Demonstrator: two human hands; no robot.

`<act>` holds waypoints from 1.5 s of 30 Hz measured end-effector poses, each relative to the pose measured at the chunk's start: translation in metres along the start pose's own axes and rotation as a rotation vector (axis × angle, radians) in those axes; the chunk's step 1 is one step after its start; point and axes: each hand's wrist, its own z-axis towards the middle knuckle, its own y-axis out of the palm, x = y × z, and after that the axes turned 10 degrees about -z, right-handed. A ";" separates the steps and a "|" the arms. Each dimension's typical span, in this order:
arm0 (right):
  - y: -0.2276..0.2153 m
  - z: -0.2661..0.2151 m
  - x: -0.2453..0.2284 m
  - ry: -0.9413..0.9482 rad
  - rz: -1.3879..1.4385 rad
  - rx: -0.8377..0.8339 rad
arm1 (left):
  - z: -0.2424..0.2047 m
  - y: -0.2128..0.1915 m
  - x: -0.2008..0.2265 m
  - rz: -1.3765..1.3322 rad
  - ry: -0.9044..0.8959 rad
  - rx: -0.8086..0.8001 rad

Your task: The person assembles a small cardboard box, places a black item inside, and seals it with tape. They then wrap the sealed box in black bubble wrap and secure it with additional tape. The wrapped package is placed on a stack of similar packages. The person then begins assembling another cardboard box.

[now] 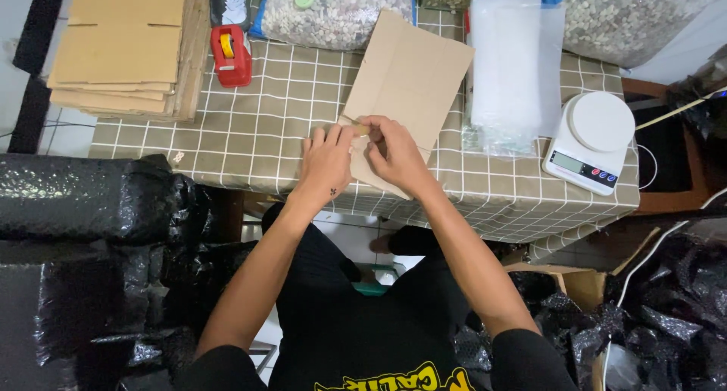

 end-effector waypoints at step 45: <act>-0.033 -0.011 0.000 0.209 0.749 0.065 | -0.020 -0.017 0.048 -1.232 -0.121 0.406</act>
